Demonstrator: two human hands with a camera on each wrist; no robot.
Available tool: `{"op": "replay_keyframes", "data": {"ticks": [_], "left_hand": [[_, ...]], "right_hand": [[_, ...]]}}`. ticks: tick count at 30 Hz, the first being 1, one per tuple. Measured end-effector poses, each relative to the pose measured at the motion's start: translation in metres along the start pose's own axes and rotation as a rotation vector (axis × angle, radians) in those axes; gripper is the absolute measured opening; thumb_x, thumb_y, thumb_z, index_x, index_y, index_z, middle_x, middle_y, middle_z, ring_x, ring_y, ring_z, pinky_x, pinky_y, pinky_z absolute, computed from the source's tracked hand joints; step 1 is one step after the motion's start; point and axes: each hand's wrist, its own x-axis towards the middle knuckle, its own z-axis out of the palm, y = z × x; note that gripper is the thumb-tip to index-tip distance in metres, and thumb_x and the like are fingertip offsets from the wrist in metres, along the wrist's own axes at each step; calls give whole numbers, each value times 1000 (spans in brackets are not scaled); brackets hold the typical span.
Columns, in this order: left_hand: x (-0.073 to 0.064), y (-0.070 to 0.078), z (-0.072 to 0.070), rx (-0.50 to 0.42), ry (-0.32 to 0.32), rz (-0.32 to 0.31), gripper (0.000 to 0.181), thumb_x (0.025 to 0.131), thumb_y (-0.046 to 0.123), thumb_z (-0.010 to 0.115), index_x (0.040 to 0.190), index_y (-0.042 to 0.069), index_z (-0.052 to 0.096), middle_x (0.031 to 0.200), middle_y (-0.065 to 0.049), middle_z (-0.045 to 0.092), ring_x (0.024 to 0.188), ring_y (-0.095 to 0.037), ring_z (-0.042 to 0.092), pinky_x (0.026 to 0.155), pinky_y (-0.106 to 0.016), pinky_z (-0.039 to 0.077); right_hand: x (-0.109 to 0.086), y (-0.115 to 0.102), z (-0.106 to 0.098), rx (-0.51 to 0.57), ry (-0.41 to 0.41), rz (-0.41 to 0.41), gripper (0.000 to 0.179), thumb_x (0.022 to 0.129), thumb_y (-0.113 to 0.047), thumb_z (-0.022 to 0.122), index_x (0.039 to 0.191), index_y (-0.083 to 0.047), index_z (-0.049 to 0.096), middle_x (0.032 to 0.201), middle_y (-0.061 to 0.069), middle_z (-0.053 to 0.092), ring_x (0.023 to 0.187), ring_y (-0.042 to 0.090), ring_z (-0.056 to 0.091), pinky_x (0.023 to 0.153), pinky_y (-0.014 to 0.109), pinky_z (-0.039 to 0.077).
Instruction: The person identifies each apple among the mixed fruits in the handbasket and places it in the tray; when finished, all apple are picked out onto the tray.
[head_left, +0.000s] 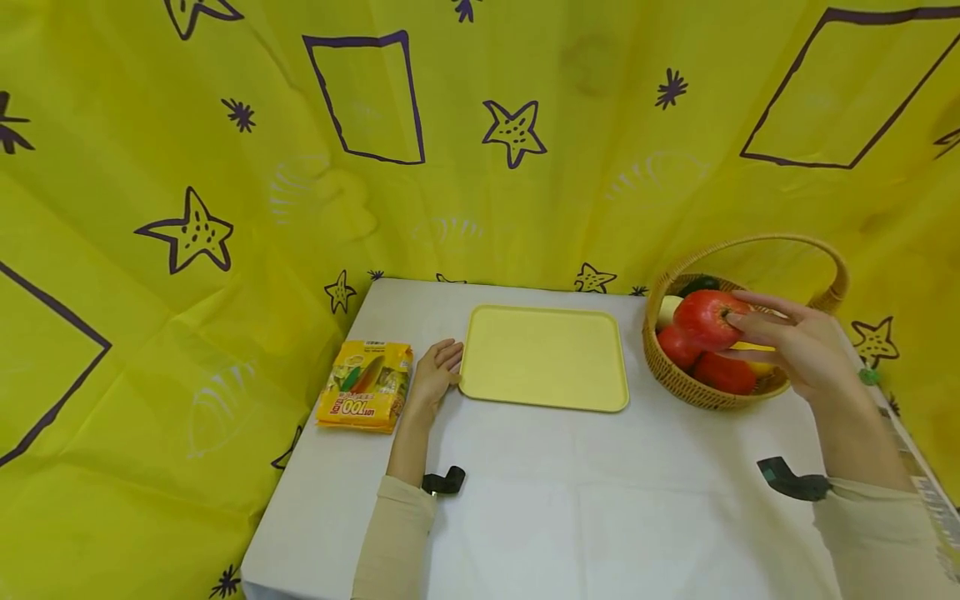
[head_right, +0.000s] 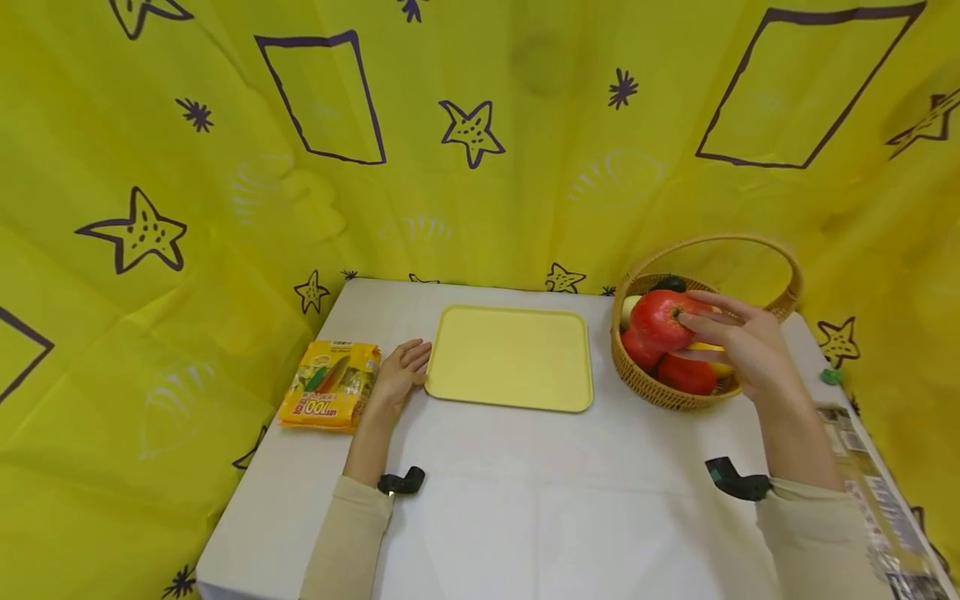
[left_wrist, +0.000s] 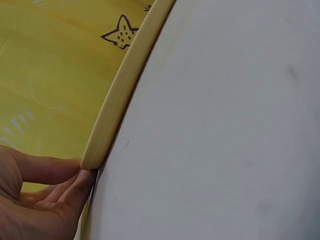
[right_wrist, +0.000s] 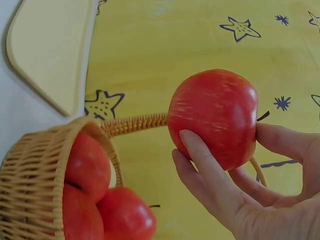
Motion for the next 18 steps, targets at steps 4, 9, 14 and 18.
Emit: {"op": "replay_keyframes", "data": {"ticks": [4,9,14,18], "left_hand": [[1,-1,-1,2,-5,-1,78,86,-30,48,156,0,40,155,-19,49,146,-31,47,113,-39,47],[1,0,-1,-7,-11,-7,77,86,-30,48,156,0,40,155,-19,49,146,-32,46,114,-39,47],[-2,2,-1,-1,-16,-11,78,85,-30,48,156,0,40,156,-19,49,146,-32,45,115,-39,46],[-2,2,-1,1,-18,-16,77,85,-30,48,156,0,41,156,-19,48,146,-31,45,115,-40,46]], "right_hand": [[6,-1,13,-16,-9,12,30,100,-1,65,116,-22,79,99,-2,78,85,15,76,66,35,64],[13,-1,26,16,-58,15,30,100,2,64,118,-19,76,101,0,76,87,17,76,68,38,65],[21,0,37,2,-66,19,29,99,1,66,119,-17,75,101,1,71,86,19,76,70,38,65],[26,1,45,-20,-62,24,28,97,-1,69,120,-17,74,98,2,70,82,20,76,70,36,65]]}}
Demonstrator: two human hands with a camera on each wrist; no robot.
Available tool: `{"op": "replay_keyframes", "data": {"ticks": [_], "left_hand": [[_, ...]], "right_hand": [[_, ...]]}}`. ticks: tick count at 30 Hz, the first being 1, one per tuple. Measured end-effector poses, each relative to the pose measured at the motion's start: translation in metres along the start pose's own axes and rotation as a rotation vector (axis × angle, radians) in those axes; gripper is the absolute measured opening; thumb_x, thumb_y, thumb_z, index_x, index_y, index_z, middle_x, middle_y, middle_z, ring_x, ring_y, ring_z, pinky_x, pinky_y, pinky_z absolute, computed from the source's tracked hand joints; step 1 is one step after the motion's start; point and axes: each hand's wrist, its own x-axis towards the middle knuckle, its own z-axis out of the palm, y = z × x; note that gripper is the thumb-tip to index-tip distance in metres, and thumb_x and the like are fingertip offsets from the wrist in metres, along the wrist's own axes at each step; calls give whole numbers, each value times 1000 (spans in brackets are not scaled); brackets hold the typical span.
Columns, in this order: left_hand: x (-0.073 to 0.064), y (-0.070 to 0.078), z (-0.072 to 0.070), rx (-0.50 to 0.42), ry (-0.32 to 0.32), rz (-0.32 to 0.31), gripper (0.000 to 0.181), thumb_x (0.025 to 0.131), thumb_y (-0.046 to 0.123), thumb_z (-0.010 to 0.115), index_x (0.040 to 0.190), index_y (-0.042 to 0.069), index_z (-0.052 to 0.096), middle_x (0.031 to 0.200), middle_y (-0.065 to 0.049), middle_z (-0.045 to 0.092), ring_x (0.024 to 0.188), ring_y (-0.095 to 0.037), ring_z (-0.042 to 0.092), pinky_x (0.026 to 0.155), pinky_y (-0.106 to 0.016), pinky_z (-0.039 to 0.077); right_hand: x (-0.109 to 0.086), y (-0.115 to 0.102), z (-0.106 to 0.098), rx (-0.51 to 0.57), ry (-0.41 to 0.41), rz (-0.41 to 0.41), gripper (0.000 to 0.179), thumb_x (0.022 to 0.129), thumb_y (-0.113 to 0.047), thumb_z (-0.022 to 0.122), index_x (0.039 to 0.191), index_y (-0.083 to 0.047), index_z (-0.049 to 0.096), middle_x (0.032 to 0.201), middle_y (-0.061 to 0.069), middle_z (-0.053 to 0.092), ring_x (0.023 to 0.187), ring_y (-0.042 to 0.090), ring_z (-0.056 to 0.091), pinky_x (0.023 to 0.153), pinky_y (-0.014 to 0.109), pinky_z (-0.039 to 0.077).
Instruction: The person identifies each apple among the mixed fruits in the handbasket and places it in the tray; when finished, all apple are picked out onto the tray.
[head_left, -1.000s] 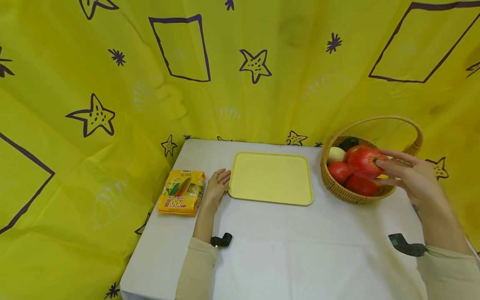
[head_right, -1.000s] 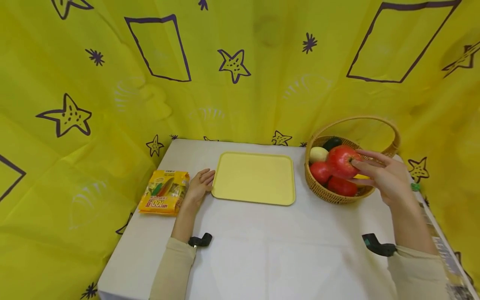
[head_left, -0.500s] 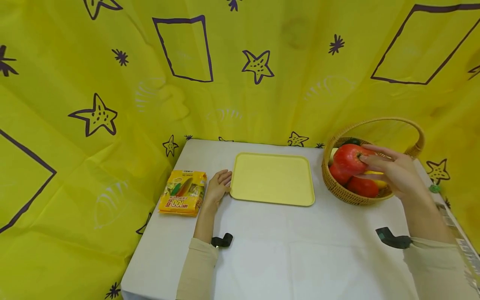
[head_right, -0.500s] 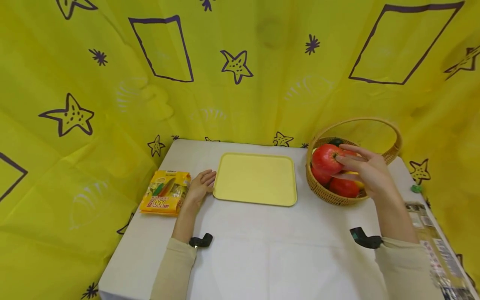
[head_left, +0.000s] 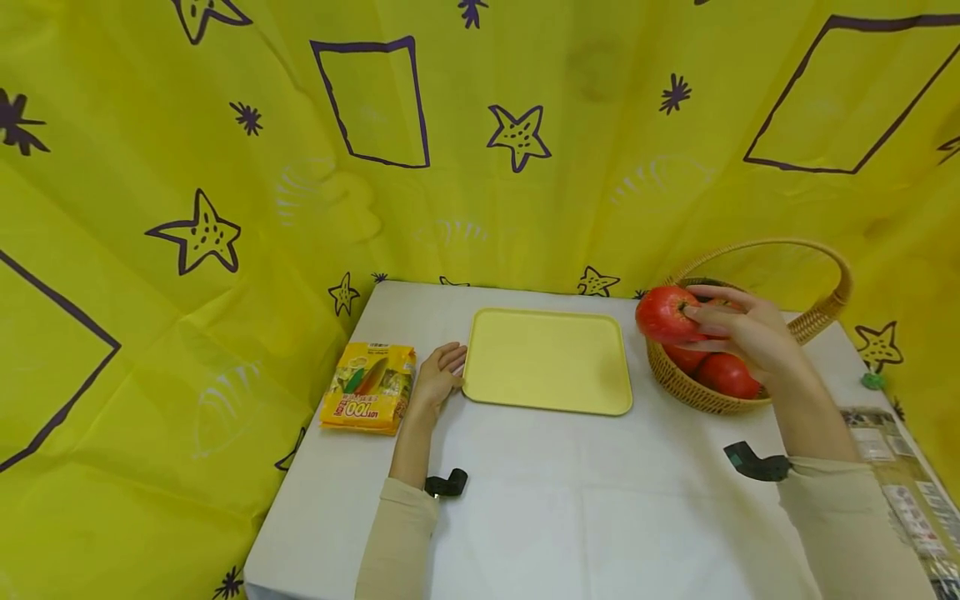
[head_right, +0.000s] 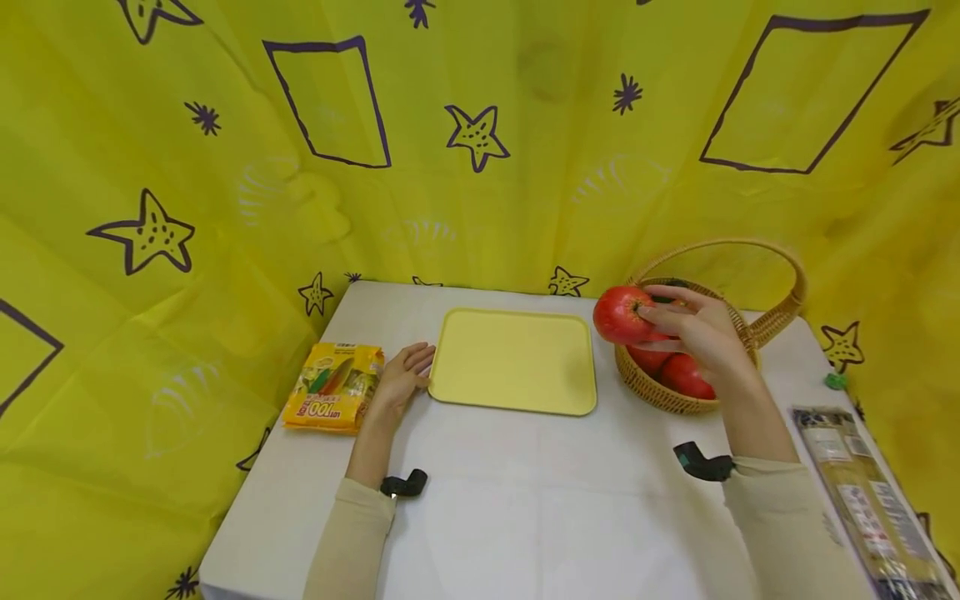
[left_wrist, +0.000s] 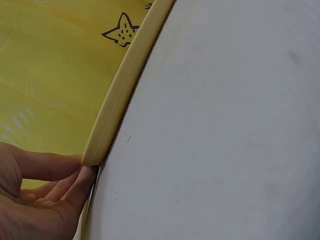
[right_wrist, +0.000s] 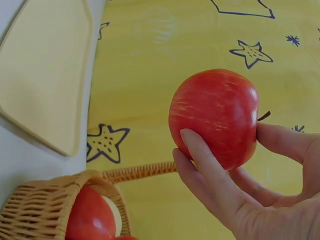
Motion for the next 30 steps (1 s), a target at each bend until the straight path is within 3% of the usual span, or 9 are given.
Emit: {"op": "replay_keyframes", "data": {"ticks": [8,19,30], "left_hand": [[2,-1,-2,-6,-1,34,79,82,-33,46,155,-3,41,154,-22,49,145,-33,46,116,-41,45],[0,-2,-1,9,3,23,76,84,-31,47,155,-2,42,154,-22,50,145,-33,47,115,-41,45],[2,-2,0,13,13,19,76,83,-32,49,153,-2,45,152,-21,53,144,-32,49,114,-41,47]], "right_hand": [[16,1,17,-5,-29,16,32,96,-2,72,125,-13,68,105,1,74,80,19,77,72,37,65],[34,2,36,-32,-54,68,50,96,-7,73,142,-2,53,111,0,69,90,20,77,80,45,64],[55,5,49,-193,-44,113,71,98,-20,74,156,2,39,111,-6,67,90,17,76,84,39,63]]}}
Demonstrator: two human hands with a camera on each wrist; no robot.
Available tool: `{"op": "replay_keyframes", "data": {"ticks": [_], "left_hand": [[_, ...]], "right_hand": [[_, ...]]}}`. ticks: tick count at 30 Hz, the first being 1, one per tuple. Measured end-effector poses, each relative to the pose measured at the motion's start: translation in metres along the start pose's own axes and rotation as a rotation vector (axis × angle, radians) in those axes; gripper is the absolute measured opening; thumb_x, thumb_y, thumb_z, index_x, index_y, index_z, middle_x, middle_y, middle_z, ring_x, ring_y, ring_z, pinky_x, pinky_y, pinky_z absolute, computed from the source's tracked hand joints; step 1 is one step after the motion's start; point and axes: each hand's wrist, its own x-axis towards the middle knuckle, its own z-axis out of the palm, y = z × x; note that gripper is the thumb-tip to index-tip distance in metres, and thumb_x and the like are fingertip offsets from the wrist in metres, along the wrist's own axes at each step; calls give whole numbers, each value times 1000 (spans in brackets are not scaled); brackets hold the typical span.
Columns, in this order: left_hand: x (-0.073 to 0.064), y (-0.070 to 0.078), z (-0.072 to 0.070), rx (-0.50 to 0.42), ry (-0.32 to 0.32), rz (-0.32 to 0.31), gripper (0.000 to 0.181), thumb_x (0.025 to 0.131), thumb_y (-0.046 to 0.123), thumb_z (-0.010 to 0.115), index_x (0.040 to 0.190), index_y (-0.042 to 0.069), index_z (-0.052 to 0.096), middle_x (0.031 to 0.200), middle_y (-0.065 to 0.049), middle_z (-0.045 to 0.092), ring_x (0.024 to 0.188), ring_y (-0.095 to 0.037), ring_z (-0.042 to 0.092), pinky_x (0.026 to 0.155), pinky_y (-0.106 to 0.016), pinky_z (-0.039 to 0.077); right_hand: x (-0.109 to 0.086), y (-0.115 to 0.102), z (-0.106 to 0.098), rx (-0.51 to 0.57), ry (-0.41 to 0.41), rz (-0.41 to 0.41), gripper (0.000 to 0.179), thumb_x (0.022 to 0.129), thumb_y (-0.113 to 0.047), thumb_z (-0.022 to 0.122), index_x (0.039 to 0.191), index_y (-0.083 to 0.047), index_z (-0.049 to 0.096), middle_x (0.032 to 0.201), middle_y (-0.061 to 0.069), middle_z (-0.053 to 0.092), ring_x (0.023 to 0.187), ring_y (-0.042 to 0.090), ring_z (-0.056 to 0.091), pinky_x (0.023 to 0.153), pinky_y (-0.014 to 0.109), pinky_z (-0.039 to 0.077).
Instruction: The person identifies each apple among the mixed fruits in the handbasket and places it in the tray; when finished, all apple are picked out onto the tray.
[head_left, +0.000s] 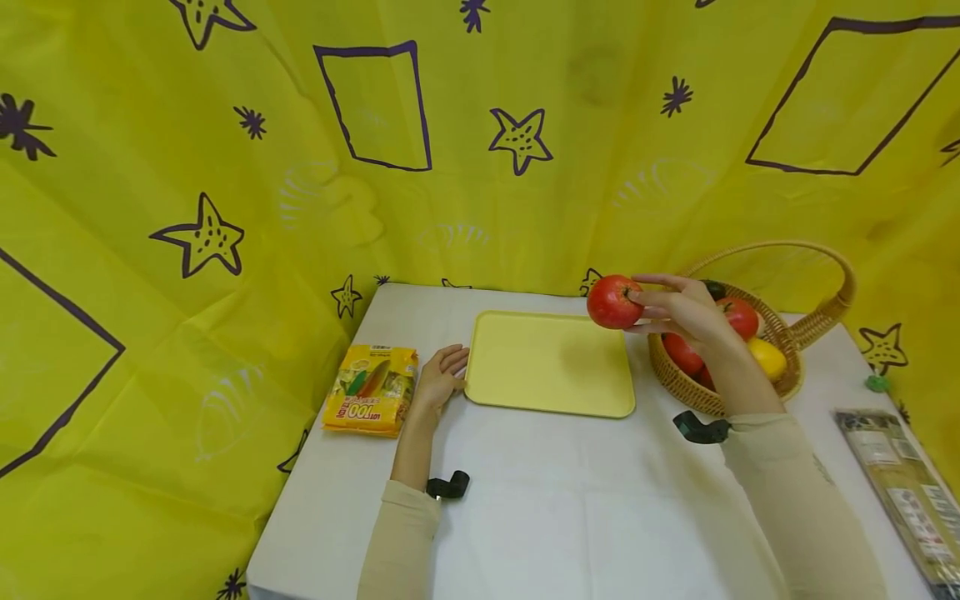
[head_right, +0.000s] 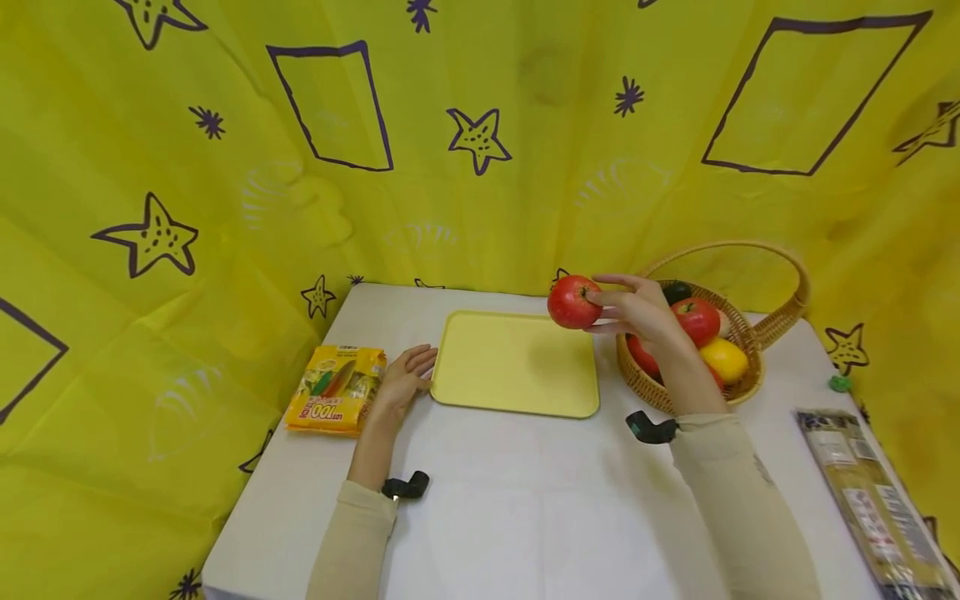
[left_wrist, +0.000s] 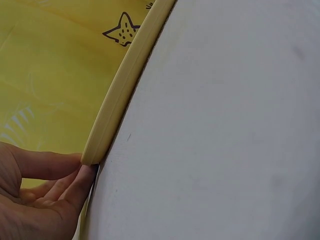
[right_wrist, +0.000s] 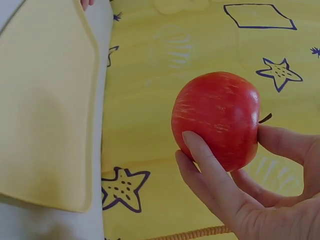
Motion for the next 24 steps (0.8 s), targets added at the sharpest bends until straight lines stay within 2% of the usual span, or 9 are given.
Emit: {"op": "replay_keyframes", "data": {"ticks": [6,13,24], "left_hand": [[0,0,0,10,-1,4,76,83,-31,50,152,0,46,152,-20,53,144,-32,49,114,-41,47],[-1,0,0,2,2,-5,77,83,-31,49,153,0,46,152,-19,53,144,-31,49,114,-39,47],[0,0,-1,-4,7,-6,78,81,-33,49,152,-1,46,152,-20,54,143,-32,50,113,-40,47]], "right_hand": [[9,2,7,13,-10,17,71,98,-20,73,157,2,39,122,5,60,93,20,77,87,45,62],[19,4,17,4,-23,18,65,99,-17,72,154,2,42,121,4,62,93,21,77,87,47,61],[39,6,38,-49,-43,19,61,100,-14,70,153,3,44,132,18,56,90,22,77,86,49,62]]}}
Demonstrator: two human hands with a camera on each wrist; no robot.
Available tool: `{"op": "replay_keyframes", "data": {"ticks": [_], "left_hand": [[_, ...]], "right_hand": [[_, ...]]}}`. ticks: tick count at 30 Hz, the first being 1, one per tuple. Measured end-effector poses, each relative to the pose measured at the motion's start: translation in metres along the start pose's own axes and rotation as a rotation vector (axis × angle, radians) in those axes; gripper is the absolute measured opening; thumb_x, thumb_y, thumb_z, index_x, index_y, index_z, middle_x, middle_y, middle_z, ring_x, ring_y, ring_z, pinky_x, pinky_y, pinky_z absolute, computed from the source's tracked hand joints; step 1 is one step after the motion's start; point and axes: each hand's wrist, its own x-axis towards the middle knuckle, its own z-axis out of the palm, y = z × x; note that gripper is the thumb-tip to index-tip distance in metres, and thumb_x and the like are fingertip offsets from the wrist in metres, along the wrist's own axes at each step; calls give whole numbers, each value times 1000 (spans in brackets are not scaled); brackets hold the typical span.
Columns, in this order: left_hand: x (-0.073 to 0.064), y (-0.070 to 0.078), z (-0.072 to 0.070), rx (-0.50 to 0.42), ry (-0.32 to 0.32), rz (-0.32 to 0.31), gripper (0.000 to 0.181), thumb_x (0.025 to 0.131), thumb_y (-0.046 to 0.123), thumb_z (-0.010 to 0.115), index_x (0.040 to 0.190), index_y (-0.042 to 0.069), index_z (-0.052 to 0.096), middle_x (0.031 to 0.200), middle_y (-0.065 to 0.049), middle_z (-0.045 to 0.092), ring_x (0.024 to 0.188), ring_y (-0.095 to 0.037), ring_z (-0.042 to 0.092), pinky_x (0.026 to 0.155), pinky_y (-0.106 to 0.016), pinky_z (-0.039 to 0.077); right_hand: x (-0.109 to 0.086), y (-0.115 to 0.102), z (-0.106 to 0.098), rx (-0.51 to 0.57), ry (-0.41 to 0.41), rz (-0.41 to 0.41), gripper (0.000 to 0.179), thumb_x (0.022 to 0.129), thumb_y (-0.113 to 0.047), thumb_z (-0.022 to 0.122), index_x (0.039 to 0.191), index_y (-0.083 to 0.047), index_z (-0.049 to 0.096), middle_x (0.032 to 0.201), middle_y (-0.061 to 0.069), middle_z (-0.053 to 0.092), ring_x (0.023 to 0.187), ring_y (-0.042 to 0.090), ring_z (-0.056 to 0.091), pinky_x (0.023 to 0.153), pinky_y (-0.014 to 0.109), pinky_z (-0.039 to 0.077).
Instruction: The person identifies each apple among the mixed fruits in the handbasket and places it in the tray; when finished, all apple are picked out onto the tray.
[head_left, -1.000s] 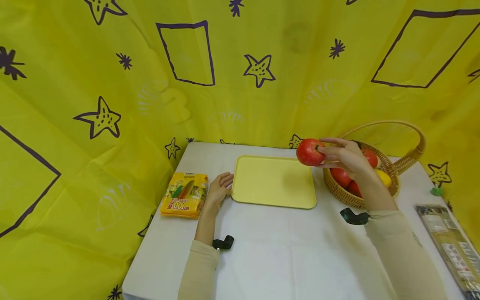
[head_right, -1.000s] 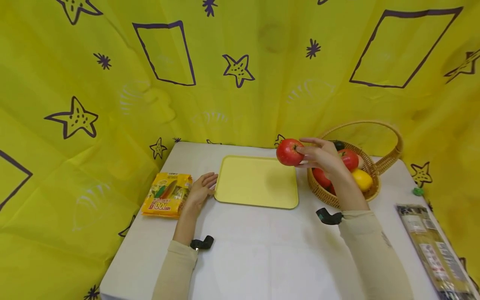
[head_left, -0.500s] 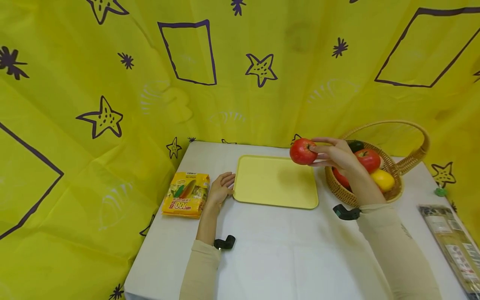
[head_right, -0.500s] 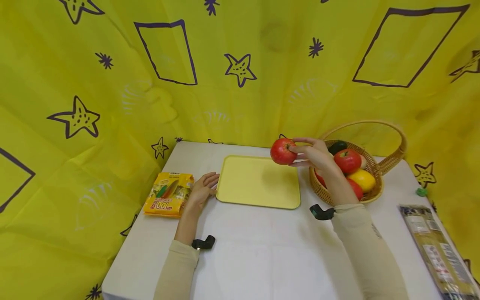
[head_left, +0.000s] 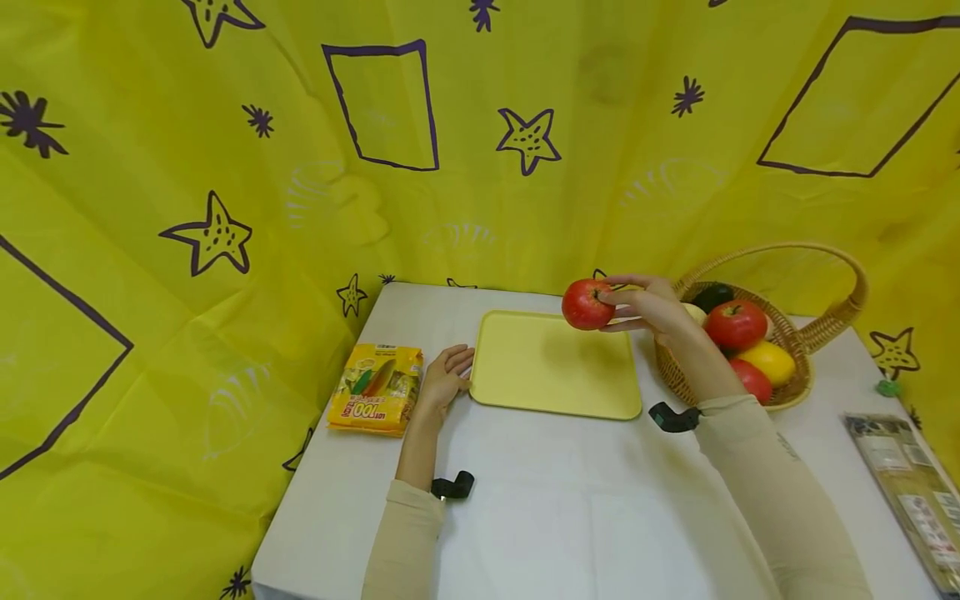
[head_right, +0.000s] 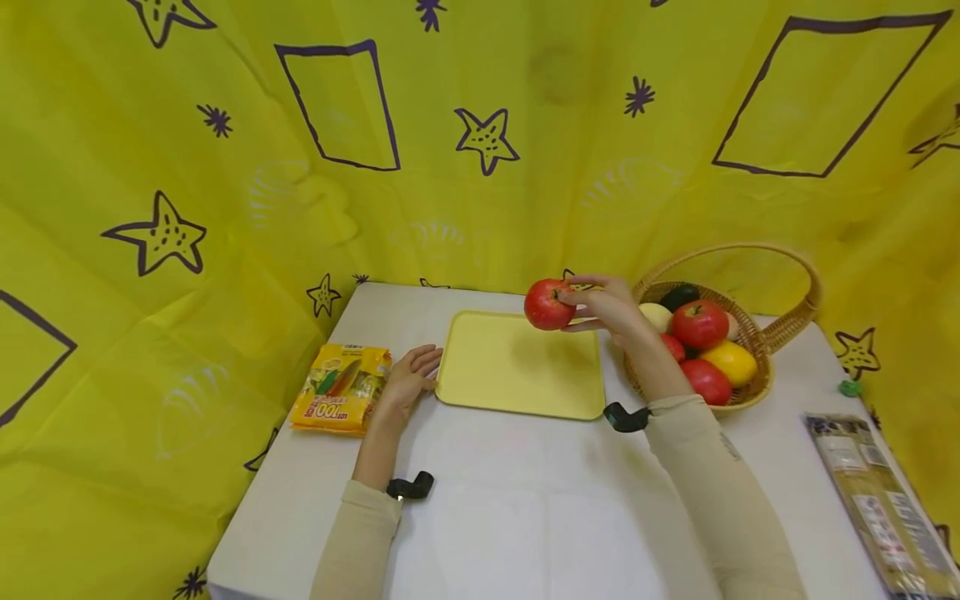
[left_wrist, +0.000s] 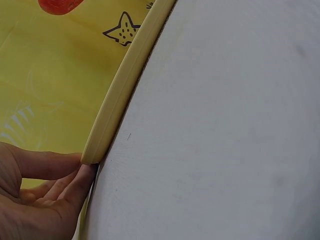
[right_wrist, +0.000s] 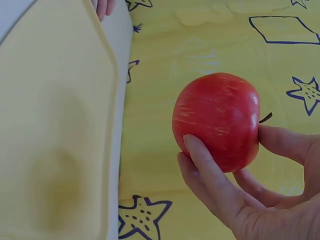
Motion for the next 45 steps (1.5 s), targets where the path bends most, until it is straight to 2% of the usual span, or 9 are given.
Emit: {"op": "replay_keyframes", "data": {"ticks": [5,10,14,19,29,36,45], "left_hand": [[-2,1,3,-19,-13,3,76,82,-32,49,152,-3,45,152,-22,53,143,-33,49,113,-41,48],[-2,0,6,-21,-14,-4,76,82,-32,49,152,-2,46,151,-21,54,143,-32,50,113,-43,48],[-3,-1,7,-19,-12,-11,78,81,-32,49,152,-2,46,151,-20,54,143,-32,50,113,-42,48],[-2,1,5,-7,-7,-10,78,81,-32,50,152,-1,46,151,-19,55,143,-31,50,111,-41,49],[-1,4,1,6,-6,-20,79,82,-30,52,154,1,44,152,-18,54,144,-31,49,112,-41,49],[-2,4,0,21,-1,-22,78,83,-30,52,154,0,43,152,-18,54,143,-30,50,111,-41,49],[-2,2,0,2,-2,-17,78,82,-31,51,153,0,45,153,-19,54,144,-31,50,112,-41,48]], "right_hand": [[5,1,8,-18,-8,2,60,100,-12,69,152,5,45,132,20,57,88,23,77,81,46,64],[13,3,17,-36,-14,25,61,100,-12,67,153,5,43,146,29,48,89,24,76,83,45,63],[25,10,23,-13,-15,56,61,100,-11,68,153,4,43,152,31,42,92,29,76,87,49,62],[38,17,34,-41,-30,60,60,100,-13,69,152,4,45,150,31,47,93,31,77,87,51,61],[57,31,66,-39,-37,93,57,99,-12,68,149,5,48,149,30,47,115,51,67,95,56,56],[66,42,82,-45,-26,113,54,98,-12,69,146,3,52,148,28,50,110,48,70,95,56,56],[74,44,92,-40,-5,159,54,98,-14,71,147,1,53,142,26,54,110,45,69,95,54,57]]}}
